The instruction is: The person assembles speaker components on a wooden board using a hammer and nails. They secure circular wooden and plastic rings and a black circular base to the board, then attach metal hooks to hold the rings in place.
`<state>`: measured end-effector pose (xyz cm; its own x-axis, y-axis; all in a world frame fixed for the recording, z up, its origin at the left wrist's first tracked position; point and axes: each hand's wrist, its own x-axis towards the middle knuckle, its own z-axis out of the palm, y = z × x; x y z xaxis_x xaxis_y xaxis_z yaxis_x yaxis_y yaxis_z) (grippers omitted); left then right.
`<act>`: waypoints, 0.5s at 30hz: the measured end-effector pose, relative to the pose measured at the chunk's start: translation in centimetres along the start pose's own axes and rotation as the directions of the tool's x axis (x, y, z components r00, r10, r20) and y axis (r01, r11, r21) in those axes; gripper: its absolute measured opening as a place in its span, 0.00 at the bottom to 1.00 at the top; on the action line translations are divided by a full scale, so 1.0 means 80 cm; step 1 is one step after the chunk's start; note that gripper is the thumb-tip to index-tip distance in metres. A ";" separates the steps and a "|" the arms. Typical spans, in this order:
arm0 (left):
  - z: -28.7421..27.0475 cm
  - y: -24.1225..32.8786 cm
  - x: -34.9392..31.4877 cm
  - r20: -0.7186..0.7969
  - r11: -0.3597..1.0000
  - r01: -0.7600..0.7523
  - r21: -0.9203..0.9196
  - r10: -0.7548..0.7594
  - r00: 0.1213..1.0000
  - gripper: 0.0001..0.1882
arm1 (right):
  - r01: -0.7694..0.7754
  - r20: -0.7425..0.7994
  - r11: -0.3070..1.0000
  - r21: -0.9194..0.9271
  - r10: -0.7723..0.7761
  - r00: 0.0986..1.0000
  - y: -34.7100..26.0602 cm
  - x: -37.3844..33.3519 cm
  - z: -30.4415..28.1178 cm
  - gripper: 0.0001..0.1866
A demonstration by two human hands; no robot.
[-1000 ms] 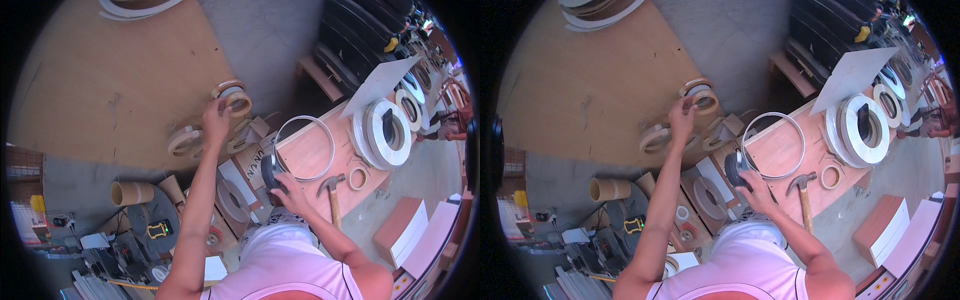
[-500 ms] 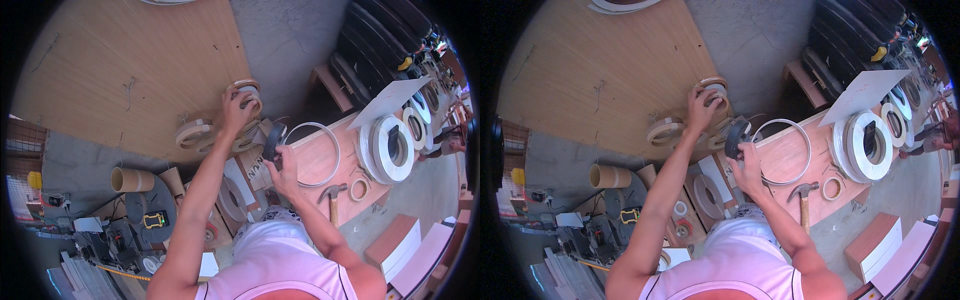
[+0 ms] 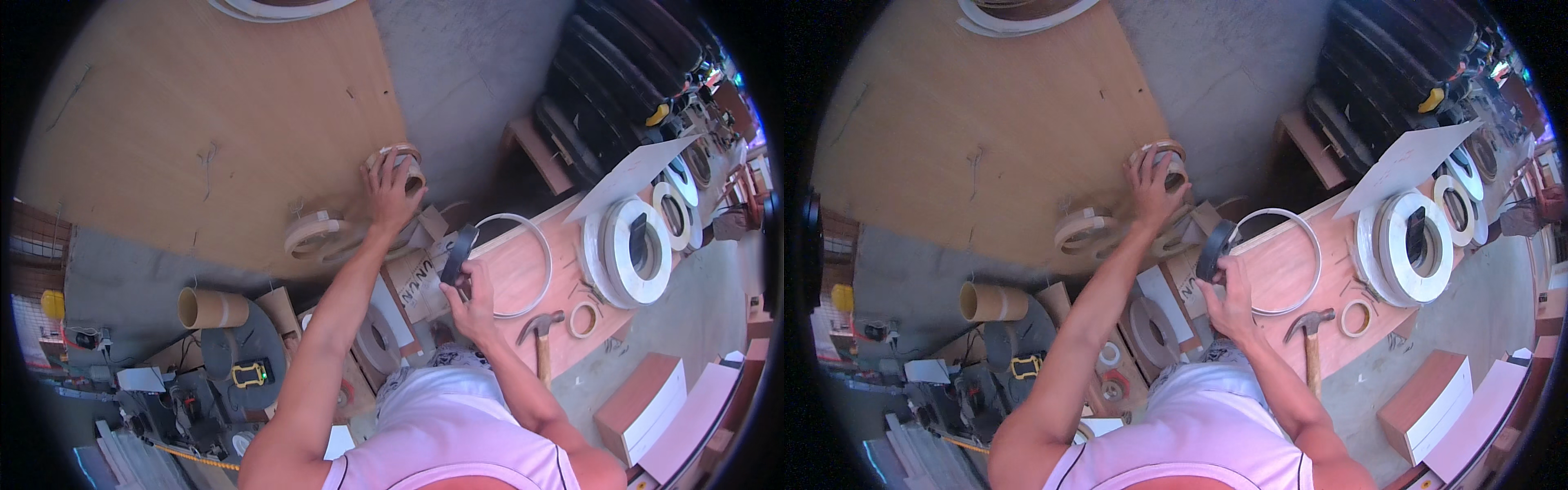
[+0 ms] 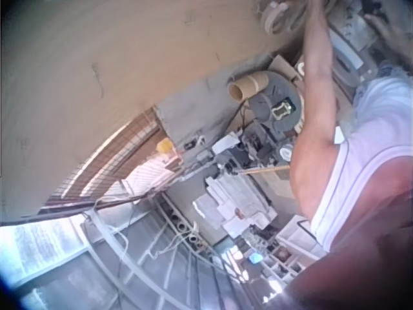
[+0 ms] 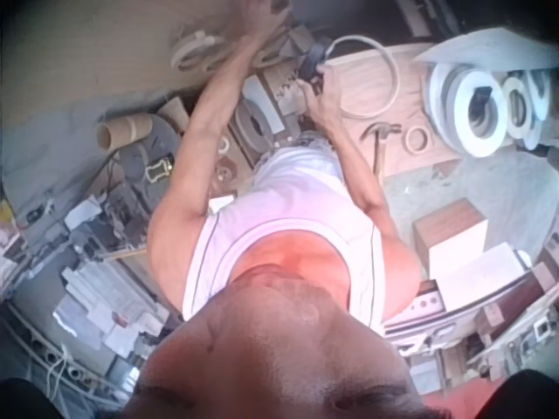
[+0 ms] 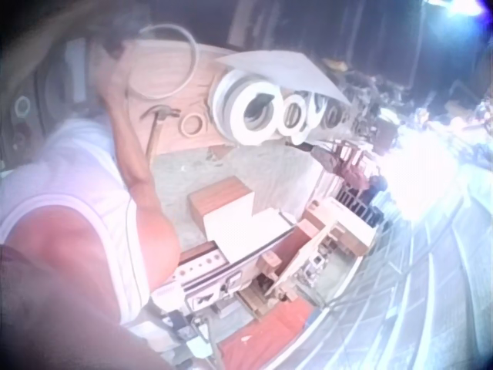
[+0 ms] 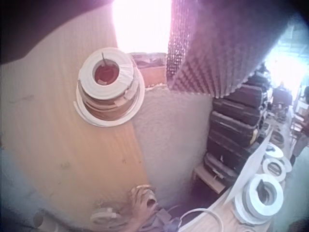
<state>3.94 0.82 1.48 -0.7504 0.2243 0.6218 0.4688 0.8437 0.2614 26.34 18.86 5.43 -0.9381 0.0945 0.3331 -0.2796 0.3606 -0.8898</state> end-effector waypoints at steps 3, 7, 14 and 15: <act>0.005 0.006 -0.008 0.002 0.999 0.049 0.010 -0.049 0.999 0.44 | -0.018 -0.008 1.000 0.007 0.018 1.000 -0.008 -0.002 -0.005 0.22; 0.005 0.007 -0.005 -0.014 0.998 0.058 0.025 -0.058 0.998 0.47 | 0.029 -0.010 0.999 -0.027 -0.029 1.000 -0.014 0.009 0.003 0.23; -0.031 0.016 -0.038 -0.135 0.988 0.113 0.101 -0.099 0.986 0.49 | 0.349 -0.123 0.913 -0.213 -0.379 0.917 -0.087 0.108 0.041 0.26; -0.039 0.022 -0.057 -0.145 0.992 0.119 0.046 -0.111 0.983 0.49 | 0.409 -0.153 0.890 -0.201 -0.441 0.884 -0.093 0.136 0.049 0.25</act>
<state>9.66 -0.26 1.38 -0.7224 0.0560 0.6892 0.3540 0.8861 0.2991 17.44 13.56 14.47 -0.6751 0.0666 0.7347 -0.5916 0.5460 -0.5931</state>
